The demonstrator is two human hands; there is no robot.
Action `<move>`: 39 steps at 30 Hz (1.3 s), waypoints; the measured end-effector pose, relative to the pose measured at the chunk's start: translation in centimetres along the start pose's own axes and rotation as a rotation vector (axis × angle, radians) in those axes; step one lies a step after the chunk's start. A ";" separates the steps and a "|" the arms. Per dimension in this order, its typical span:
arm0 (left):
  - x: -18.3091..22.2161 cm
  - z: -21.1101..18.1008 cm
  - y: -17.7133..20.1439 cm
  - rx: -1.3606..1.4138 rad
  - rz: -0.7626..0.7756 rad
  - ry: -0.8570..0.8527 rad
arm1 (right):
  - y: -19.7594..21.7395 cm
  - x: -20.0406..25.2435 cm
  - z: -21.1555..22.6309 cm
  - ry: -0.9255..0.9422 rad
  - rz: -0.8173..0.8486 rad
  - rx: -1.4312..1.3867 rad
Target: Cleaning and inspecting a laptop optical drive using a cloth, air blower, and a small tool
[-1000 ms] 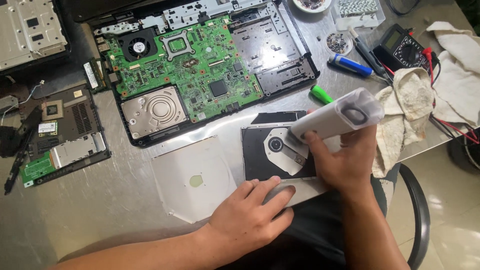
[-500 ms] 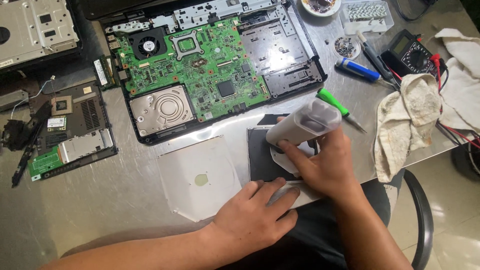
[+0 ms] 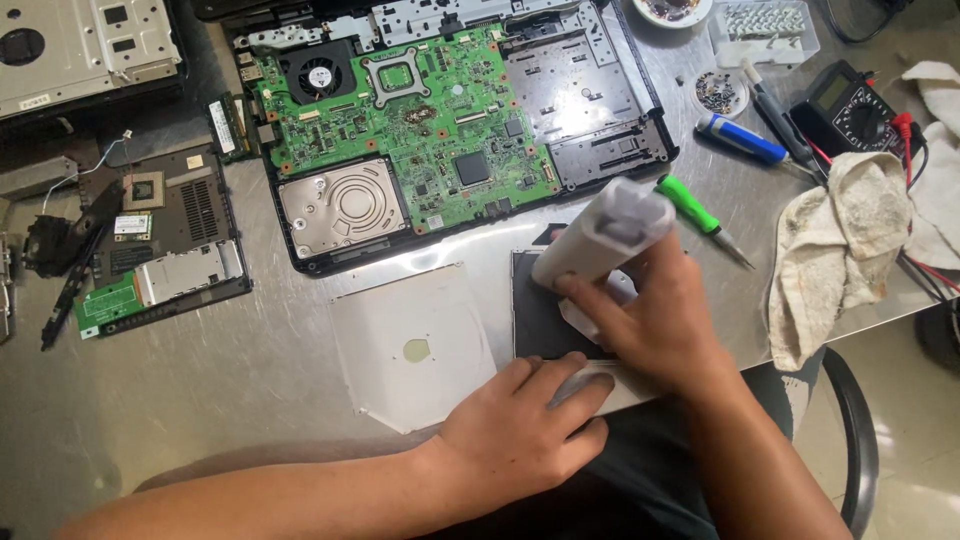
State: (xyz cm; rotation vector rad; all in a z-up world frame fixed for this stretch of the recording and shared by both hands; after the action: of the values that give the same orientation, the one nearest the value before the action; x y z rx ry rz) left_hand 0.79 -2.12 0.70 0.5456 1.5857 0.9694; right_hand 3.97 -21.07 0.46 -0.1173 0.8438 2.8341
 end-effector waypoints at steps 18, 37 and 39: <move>-0.1 0.3 0.5 0.077 0.041 -0.012 | -1.0 0.0 0.8 0.115 -0.042 0.165; 0.2 0.0 -0.1 0.065 -0.011 0.010 | -0.5 0.6 1.8 -0.065 -0.087 0.012; 0.2 0.0 -0.2 0.047 -0.012 0.009 | -0.1 1.2 2.6 -0.025 -0.161 0.043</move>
State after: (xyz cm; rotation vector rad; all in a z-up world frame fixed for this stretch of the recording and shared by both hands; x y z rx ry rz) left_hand 0.79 -2.08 0.48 0.5641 1.6218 0.9288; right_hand 2.73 -19.36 2.42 -0.1372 0.8492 2.6612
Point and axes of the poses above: each hand's wrist, its own x-axis away from the middle knuckle, its own y-axis out of the back of the hand, z = x × y, the point moved 2 cm from there along -x, towards the middle knuckle, and after that the axes turned 8 degrees about -x, right-handed, at the moved point
